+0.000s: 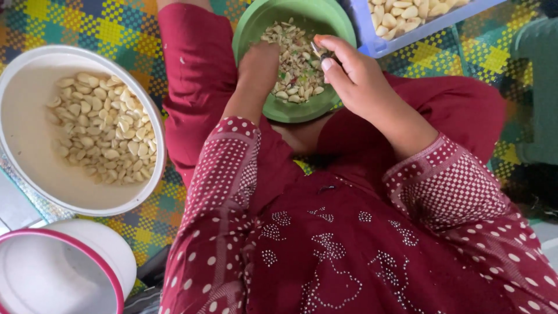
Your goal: A person sits on the floor and manually peels garlic cloves one by one using a small knife to assist in removing the skins.
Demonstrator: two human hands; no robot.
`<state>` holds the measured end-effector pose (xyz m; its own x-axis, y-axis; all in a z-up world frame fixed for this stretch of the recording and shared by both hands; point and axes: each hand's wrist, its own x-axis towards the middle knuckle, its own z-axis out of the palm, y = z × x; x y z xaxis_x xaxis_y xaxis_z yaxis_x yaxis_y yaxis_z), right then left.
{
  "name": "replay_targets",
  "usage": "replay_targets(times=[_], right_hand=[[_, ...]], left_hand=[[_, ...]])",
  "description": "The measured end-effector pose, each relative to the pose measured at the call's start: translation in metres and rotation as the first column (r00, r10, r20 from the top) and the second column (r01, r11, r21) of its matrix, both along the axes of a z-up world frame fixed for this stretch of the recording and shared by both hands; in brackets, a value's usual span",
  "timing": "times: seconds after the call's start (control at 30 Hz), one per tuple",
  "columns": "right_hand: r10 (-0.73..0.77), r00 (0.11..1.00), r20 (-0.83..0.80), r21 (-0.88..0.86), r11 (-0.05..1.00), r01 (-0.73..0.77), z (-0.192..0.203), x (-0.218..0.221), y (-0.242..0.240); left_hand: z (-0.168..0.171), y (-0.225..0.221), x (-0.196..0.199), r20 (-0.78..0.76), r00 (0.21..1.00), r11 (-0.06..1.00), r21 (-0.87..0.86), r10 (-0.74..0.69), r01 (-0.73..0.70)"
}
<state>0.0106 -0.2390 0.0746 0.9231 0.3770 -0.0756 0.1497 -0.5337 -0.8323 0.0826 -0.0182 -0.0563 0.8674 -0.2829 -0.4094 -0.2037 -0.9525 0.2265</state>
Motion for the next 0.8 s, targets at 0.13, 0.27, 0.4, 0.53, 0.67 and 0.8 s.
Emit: replay_targets(times=[0.13,0.27,0.4,0.53,0.67,0.8], right_hand=[[0.017,0.999,-0.052,-0.029,0.999,-0.018,0.006,0.004,0.001],[0.036,0.998,-0.045,-0.028,0.999,-0.037,0.011,0.007,0.004],[0.008,0.997,-0.082,-0.002,1.000,-0.008,0.018,0.004,0.001],[0.031,0.999,-0.037,-0.037,0.999,-0.033,0.008,0.003,0.003],[0.033,0.999,-0.035,-0.026,0.999,-0.034,0.007,0.000,0.007],[0.025,0.996,-0.080,-0.031,0.999,-0.027,0.009,-0.005,0.011]], left_hand=[[-0.016,-0.003,0.000,0.006,1.000,0.998,0.053,-0.013,0.013],[0.006,0.001,-0.005,0.016,0.981,0.933,-0.314,0.191,-0.177],[0.073,0.004,-0.026,-0.490,0.817,0.312,-0.759,0.305,-0.572],[0.050,0.019,-0.043,-0.620,0.776,-0.116,-0.784,0.114,-0.609],[0.058,0.023,-0.056,-0.645,0.761,-0.271,-0.745,0.061,-0.610],[0.066,0.029,-0.070,-0.613,0.790,-0.353,-0.742,0.012,-0.570]])
